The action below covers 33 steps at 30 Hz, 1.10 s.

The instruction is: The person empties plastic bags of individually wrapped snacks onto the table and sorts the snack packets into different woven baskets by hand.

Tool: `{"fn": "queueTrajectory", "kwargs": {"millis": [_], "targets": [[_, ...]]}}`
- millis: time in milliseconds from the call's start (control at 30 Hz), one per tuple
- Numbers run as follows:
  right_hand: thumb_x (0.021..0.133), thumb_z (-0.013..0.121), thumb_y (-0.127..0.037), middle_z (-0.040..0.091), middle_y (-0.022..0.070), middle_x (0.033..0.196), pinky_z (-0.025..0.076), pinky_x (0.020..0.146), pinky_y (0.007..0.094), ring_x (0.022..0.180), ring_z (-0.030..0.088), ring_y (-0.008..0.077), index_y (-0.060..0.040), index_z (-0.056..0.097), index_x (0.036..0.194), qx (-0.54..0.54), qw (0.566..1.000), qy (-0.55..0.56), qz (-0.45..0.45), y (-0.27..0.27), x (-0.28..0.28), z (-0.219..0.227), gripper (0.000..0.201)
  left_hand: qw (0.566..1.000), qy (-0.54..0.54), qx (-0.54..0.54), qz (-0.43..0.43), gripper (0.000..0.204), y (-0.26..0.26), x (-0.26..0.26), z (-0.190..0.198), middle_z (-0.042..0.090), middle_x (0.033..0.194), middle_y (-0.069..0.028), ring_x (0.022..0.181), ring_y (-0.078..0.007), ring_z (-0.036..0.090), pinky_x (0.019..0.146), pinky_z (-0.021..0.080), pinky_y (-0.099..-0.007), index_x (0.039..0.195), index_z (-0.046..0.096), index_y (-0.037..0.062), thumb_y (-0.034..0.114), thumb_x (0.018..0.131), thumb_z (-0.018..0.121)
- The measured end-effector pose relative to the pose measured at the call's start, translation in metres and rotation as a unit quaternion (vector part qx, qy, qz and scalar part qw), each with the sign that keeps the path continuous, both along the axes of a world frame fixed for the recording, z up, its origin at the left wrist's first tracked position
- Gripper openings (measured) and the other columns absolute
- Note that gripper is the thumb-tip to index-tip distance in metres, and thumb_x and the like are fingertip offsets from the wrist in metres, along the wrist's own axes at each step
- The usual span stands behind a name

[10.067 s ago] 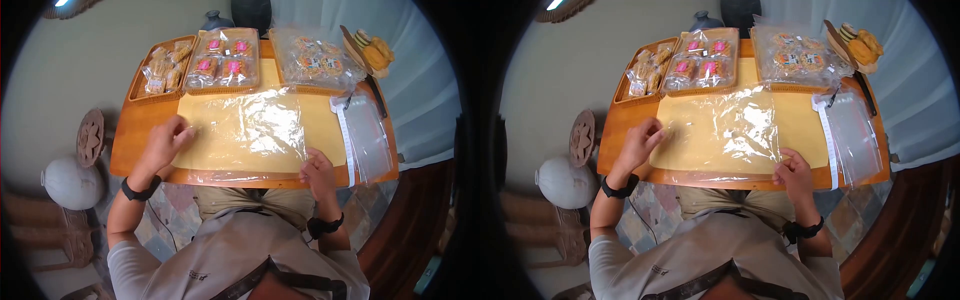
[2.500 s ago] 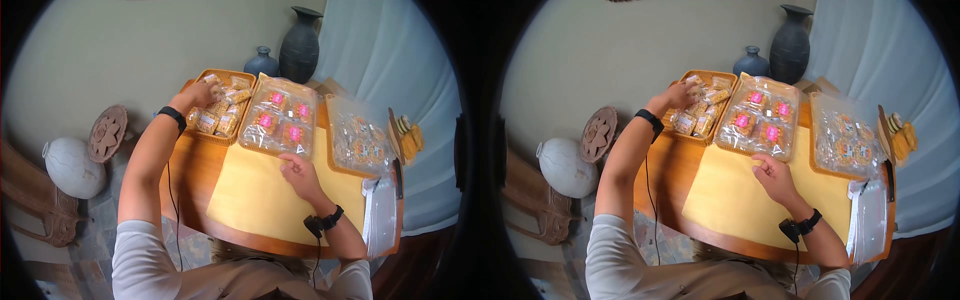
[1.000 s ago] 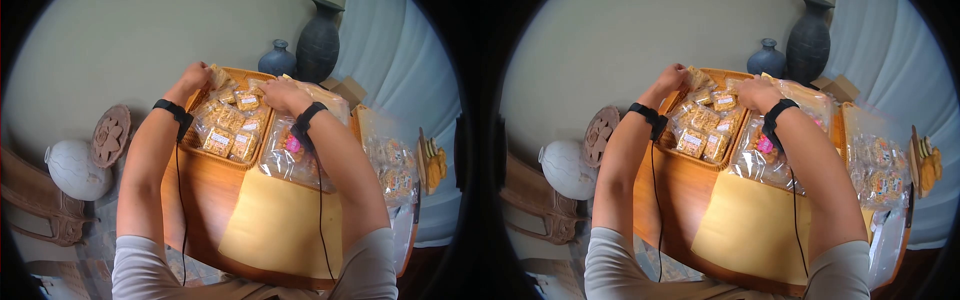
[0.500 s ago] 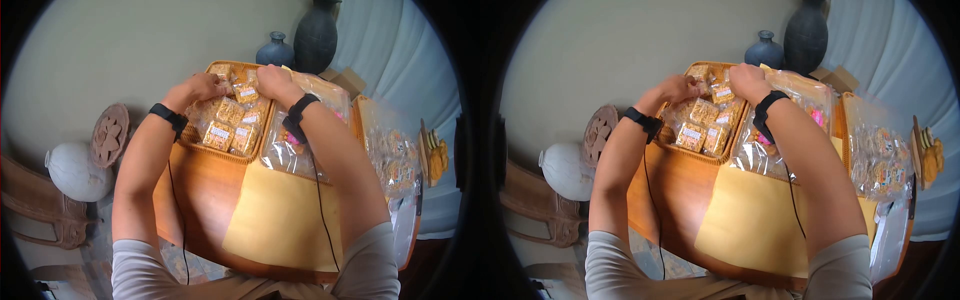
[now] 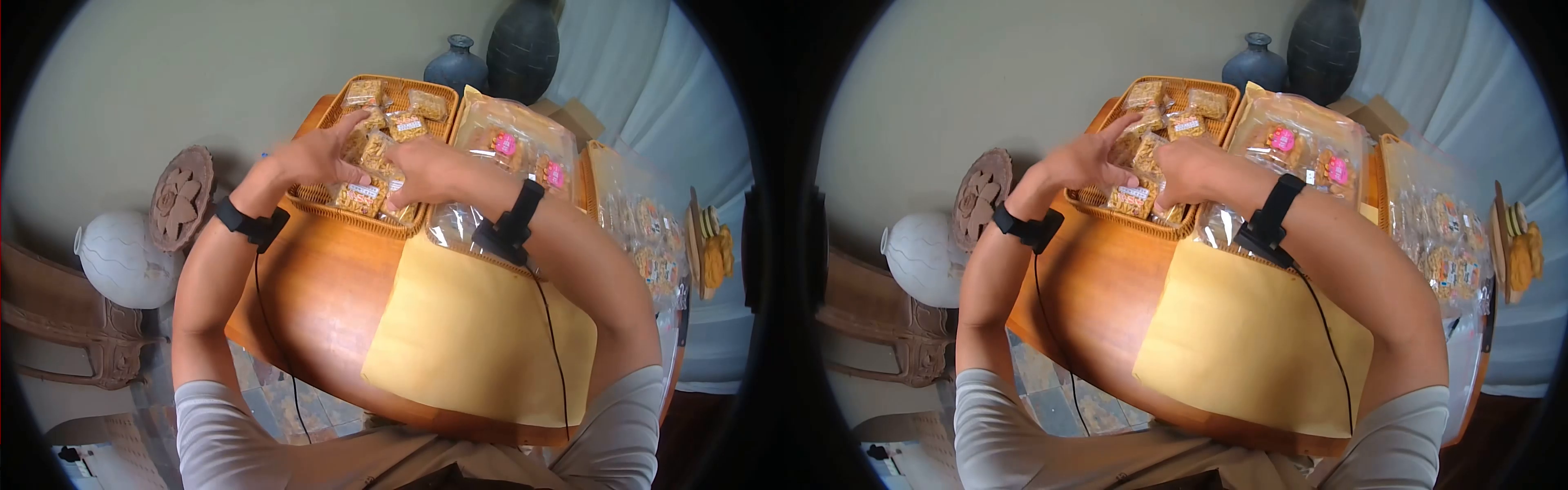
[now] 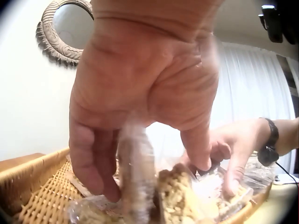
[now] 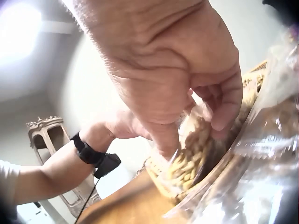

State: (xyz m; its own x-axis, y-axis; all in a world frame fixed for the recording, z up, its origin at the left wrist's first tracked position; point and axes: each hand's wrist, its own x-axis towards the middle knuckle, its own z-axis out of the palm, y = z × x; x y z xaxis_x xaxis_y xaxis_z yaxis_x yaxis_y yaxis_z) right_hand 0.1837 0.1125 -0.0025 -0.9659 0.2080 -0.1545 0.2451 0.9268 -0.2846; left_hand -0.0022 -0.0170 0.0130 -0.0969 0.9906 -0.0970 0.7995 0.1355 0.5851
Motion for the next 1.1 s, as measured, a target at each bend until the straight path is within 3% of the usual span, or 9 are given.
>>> {"fn": "queueTrajectory", "kwargs": {"millis": [100,167,333,500,633,800,900,967,1100], "targets": [[0.072,0.085,-0.035,0.071,0.0221,0.105,0.053,0.089,0.0419,0.102,0.068,0.0360,0.0016,0.066,0.117,-0.054,0.997,0.051,-0.030,-0.003,0.004,-0.003,0.061,0.996,0.077,-0.043,0.034,0.100,-0.003,0.009,0.001,0.068,0.118,-0.0169,0.105,-0.0273,0.065,0.092,0.052,-0.0392,0.158,0.025,0.0104,0.023,0.081,0.087],[0.074,0.084,-0.029,0.070,0.0208,0.102,0.053,0.088,0.0413,0.099,0.068,0.0357,0.0000,0.064,0.117,-0.099,0.992,0.069,-0.048,-0.001,0.009,-0.008,0.056,0.983,-0.172,-0.046,0.052,0.097,-0.005,-0.003,-0.004,0.066,0.120,-0.0121,0.102,-0.0218,0.066,0.090,0.054,-0.0361,0.158,0.025,0.0118,0.019,0.083,0.085],[0.077,0.080,-0.013,0.069,0.0057,0.087,0.051,0.064,0.0297,0.076,0.065,0.0143,-0.0037,0.067,0.110,-0.253,0.952,0.088,-0.147,0.018,0.014,0.004,0.037,0.951,-0.292,-0.009,0.099,0.094,-0.019,-0.029,-0.019,0.061,0.126,-0.0113,0.105,-0.0181,0.064,0.094,0.053,-0.0347,0.158,0.026,0.0126,0.011,0.083,0.083],[0.082,0.075,-0.010,0.066,-0.0016,0.080,0.047,0.058,0.0246,0.068,0.059,0.0077,-0.0086,0.069,0.104,-0.461,0.883,0.021,-0.083,0.018,0.089,0.053,0.023,0.903,-0.403,0.049,0.142,0.092,-0.047,-0.022,-0.002,0.061,0.127,-0.0139,0.113,-0.0201,0.062,0.102,0.050,-0.0341,0.157,0.029,0.0107,0.012,0.083,0.083],[0.082,0.077,-0.015,0.066,-0.0031,0.083,0.047,0.063,0.0249,0.073,0.059,0.0067,-0.0094,0.070,0.105,-0.383,0.910,-0.142,0.075,0.002,0.141,0.038,0.024,0.932,-0.361,0.010,-0.029,0.093,-0.068,0.035,-0.005,0.049,0.142,-0.0053,0.129,-0.0150,0.051,0.104,0.049,-0.0338,0.157,0.029,0.0096,0.010,0.081,0.083],[0.080,0.075,-0.020,0.071,0.0098,0.090,0.053,0.074,0.0385,0.087,0.069,0.0260,-0.0088,0.069,0.108,-0.213,0.940,-0.226,0.138,-0.025,0.182,0.027,0.031,0.857,-0.490,-0.105,-0.124,0.093,-0.073,0.123,-0.048,0.041,0.149,-0.0033,0.131,-0.0165,0.048,0.104,0.050,-0.0315,0.157,0.027,0.0081,0.003,0.082,0.081],[0.081,0.076,-0.020,0.069,0.0115,0.089,0.053,0.075,0.0403,0.083,0.066,0.0317,-0.0079,0.069,0.106,-0.114,0.958,-0.253,0.072,-0.034,0.200,0.019,0.029,0.872,-0.457,-0.128,-0.122,0.092,-0.074,0.141,-0.054,0.044,0.146,-0.0047,0.126,-0.0160,0.053,0.101,0.052,-0.0313,0.157,0.025,0.0087,0.000,0.084,0.079],[0.083,0.073,-0.020,0.069,0.0111,0.090,0.052,0.075,0.0435,0.084,0.065,0.0335,-0.0085,0.068,0.104,-0.099,0.971,-0.202,0.086,-0.035,0.204,0.031,0.024,0.948,-0.276,-0.077,-0.136,0.084,-0.076,0.147,-0.044,0.061,0.131,-0.0107,0.111,-0.0190,0.065,0.091,0.057,-0.0336,0.157,0.027,0.0113,0.009,0.089,0.076],[0.085,0.067,-0.021,0.070,0.0150,0.090,0.052,0.078,0.0452,0.089,0.066,0.0348,-0.0069,0.069,0.098,-0.057,0.991,-0.104,0.066,-0.023,0.175,0.060,0.020,0.996,0.028,0.021,-0.087,0.054,-0.076,0.139,-0.001,0.072,0.102,-0.0184,0.092,-0.0321,0.071,0.079,0.057,-0.0397,0.141,0.051,0.0097,0.025,0.093,0.071]]}}
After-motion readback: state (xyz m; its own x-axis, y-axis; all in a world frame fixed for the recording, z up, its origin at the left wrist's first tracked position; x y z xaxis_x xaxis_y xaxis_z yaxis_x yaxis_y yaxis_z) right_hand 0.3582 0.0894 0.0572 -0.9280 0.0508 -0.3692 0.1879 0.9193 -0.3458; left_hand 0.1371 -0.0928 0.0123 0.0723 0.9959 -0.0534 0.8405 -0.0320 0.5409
